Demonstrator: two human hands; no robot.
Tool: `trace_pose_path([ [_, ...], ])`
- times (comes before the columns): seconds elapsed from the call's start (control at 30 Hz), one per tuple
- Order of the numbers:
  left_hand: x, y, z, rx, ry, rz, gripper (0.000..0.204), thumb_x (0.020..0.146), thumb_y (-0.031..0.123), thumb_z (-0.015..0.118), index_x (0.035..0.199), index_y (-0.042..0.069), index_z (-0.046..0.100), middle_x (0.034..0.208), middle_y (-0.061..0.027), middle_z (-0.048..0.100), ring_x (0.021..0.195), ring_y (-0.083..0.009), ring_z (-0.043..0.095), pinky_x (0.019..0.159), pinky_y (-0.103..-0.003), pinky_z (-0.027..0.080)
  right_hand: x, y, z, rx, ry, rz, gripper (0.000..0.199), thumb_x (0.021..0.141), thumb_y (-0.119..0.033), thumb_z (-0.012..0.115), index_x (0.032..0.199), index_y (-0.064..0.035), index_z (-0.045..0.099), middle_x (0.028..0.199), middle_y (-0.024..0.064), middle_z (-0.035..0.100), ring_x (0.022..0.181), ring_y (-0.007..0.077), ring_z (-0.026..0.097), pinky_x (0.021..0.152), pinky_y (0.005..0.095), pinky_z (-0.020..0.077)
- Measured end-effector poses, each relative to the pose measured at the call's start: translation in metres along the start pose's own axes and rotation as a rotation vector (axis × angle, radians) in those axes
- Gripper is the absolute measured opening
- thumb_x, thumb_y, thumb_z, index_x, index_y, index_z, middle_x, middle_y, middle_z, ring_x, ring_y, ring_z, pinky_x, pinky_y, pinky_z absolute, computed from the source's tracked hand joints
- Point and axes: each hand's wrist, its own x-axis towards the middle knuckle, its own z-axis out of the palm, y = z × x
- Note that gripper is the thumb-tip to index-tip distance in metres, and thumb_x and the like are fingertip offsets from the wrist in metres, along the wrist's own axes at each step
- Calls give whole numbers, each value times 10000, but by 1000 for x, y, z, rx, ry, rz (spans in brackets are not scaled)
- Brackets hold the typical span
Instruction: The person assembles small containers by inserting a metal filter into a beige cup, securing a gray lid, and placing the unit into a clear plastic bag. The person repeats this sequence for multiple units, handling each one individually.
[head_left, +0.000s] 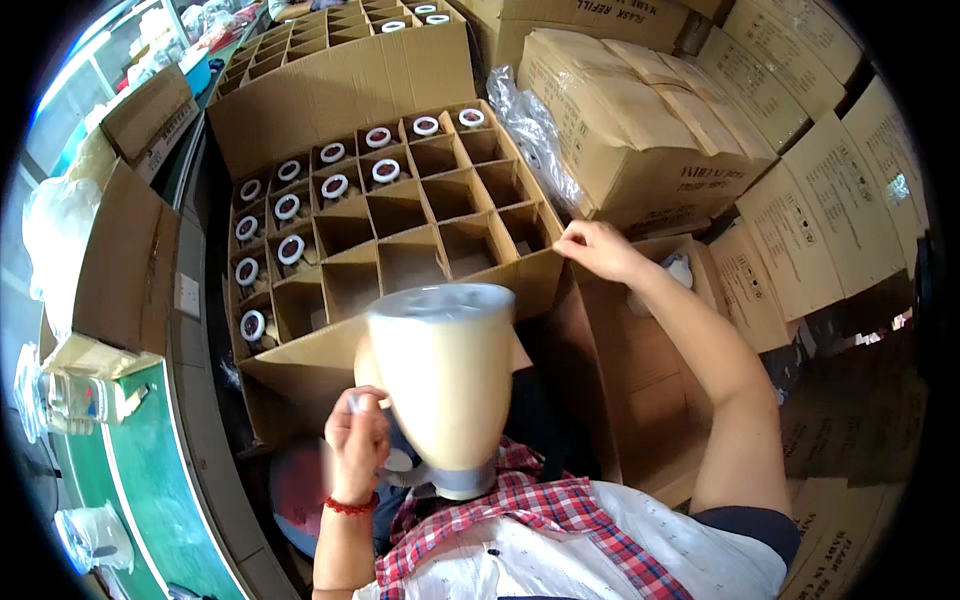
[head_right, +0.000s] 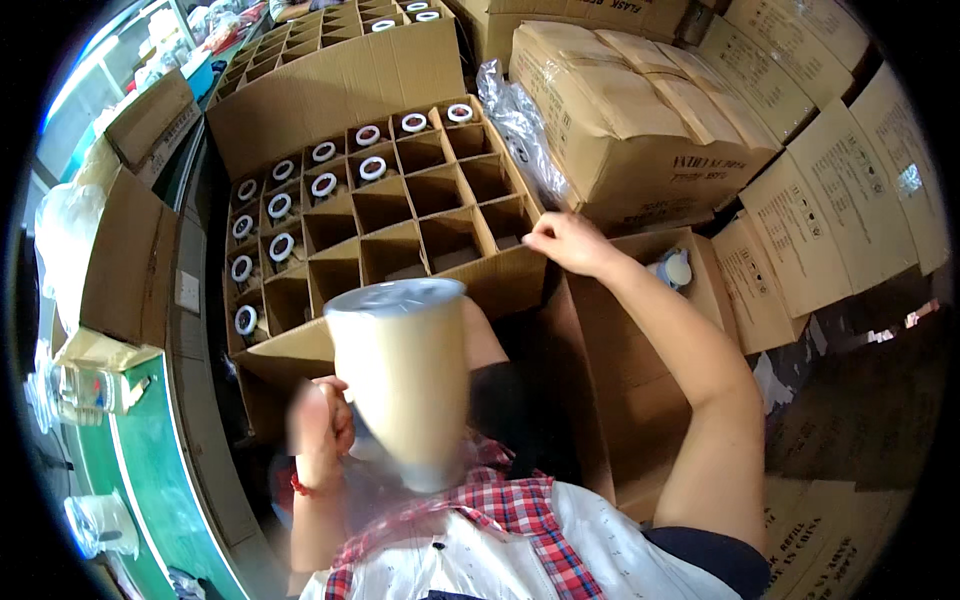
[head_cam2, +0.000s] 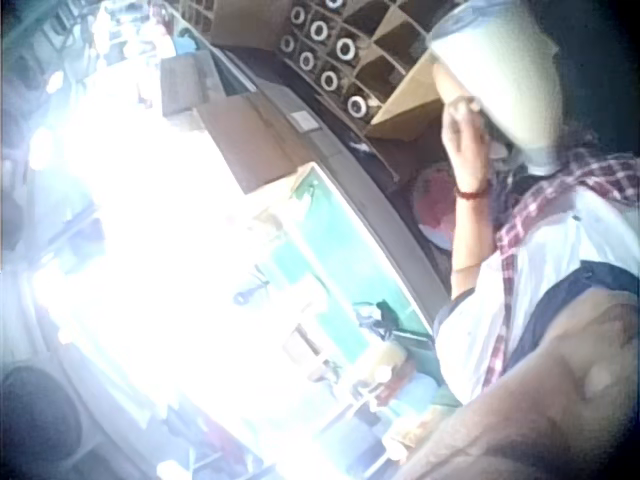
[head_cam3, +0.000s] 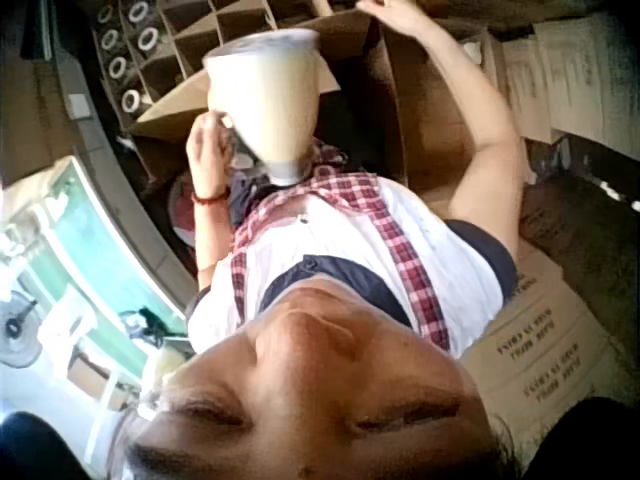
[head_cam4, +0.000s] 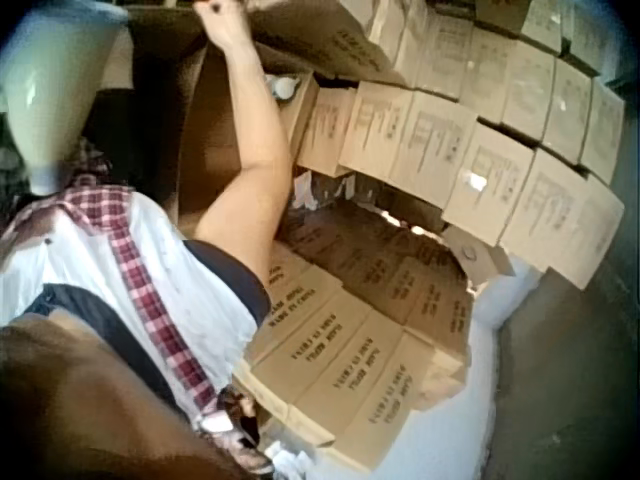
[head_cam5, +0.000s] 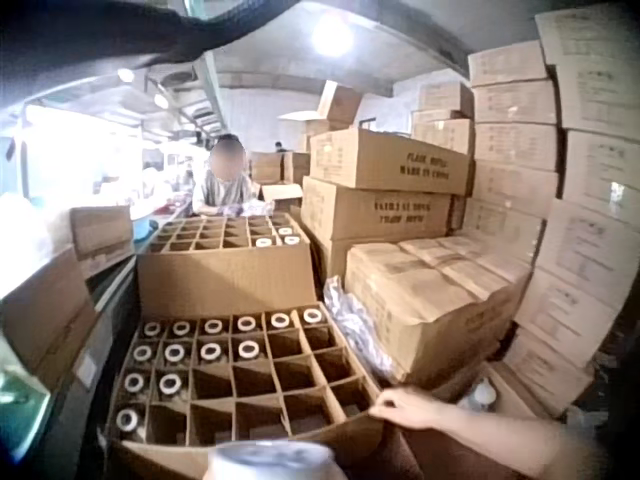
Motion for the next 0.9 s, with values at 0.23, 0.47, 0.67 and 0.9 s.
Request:
trace_pose_path([
  [0.23,22,-47,-17,40,65,-174,301,1027,346,440,936,72,525,613,7,429,436,-84,374,388,-233,307,131,185,42,-1055,434,-284,294,886,-119,493,1134,-30,624,1356,100,521,1225,293,487,999,513,371],
  [0.47,54,-24,-40,218,259,9,375,1008,351,461,1165,24,554,1005,-78,610,839,-148,599,708,-275,476,171,175,37,-998,149,-24,222,892,-201,543,967,-68,704,1088,131,651,1087,269,576,901,451,421],
  [0.67,116,17,-48,200,206,136,291,1016,312,478,1074,56,603,903,-38,645,760,-124,620,677,-265,498,147,102,13,682,460,252,282,867,-259,715,764,-83,521,770,70,629,769,154,655,652,316,562],
  [0.9,193,54,37,442,-541,6,397,981,302,564,1212,-21,569,1008,-75,654,835,-130,625,754,-273,522,72,13,30,1348,285,-31,124,926,-184,648,890,-93,572,903,21,634,865,131,641,815,305,564],
])
